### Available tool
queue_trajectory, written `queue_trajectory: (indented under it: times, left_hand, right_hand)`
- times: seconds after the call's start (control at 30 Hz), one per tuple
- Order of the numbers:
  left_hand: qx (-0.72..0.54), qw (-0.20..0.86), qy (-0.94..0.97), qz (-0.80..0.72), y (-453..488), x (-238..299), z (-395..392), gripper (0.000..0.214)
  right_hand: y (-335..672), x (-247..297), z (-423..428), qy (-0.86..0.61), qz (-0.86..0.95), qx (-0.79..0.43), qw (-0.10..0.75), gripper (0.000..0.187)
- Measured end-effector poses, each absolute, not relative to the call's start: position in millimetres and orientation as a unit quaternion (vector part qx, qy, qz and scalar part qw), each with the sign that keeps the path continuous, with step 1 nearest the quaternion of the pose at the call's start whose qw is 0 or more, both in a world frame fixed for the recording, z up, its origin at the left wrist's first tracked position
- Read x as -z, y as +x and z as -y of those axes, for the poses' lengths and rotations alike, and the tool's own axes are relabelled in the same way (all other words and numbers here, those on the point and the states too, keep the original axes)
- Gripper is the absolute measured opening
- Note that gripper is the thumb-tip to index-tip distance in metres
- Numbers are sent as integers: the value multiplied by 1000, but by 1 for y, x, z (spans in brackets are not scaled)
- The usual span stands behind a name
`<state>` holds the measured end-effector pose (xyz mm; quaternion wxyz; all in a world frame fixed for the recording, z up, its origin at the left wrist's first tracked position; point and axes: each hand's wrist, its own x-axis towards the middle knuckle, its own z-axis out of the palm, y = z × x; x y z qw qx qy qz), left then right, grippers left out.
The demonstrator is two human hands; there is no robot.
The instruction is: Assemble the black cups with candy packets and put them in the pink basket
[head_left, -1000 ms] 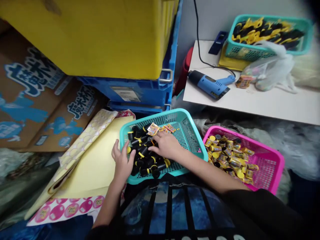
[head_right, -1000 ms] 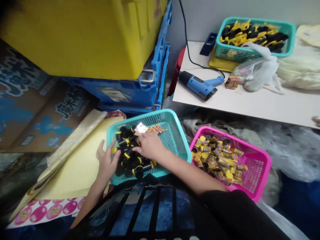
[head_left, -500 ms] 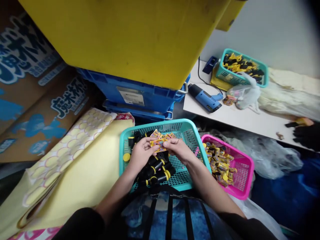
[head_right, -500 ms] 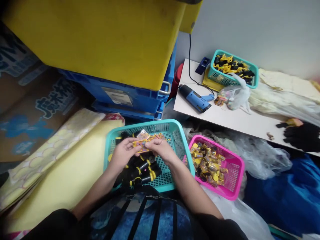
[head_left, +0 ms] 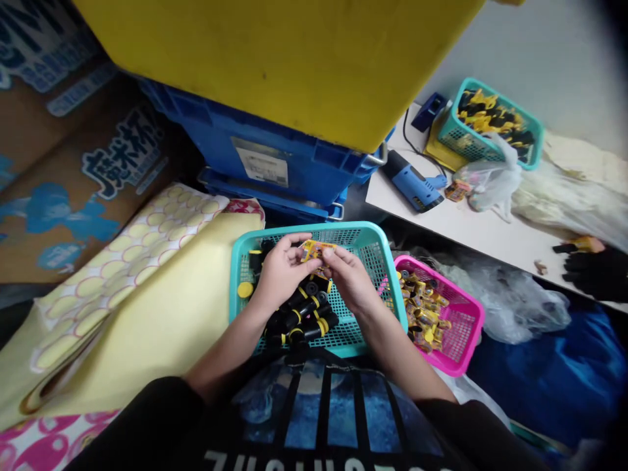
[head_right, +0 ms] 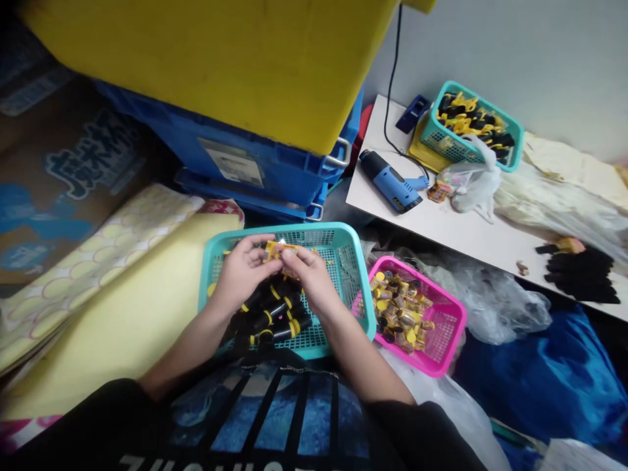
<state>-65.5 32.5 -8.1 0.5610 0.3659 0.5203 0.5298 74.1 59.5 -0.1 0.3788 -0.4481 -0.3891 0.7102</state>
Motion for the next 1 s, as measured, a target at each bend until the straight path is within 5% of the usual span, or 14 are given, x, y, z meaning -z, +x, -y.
queue_trajectory:
  times: [0.2,0.33,0.53,0.63,0.8,1.0]
  left_hand:
    - [-542,584,320,-513,-74,13,-23,47]
    - [-566,534,304,-550,-95,11,-12,28]
    - [-591,455,278,-605,-124,8,1,26]
    - [-570,440,289,-631,-127,6,7,31]
    - [-517,452,363,-630,-128,4,17,25]
    - [-454,526,426,-580,-124,5,15,23]
  right_hand:
    - [60,7,-61,-449,431,-697,357,29]
    - [56,11,-53,-479,585,-551,354,21]
    - [42,23,-30,-207,930,-296,64,28]
    - [37,29,-26,-198,950,-241,29,23]
    - [67,16,-40,-327,886,-319,77,24]
    - [108,-15,-56,-385,620,-603,321,28]
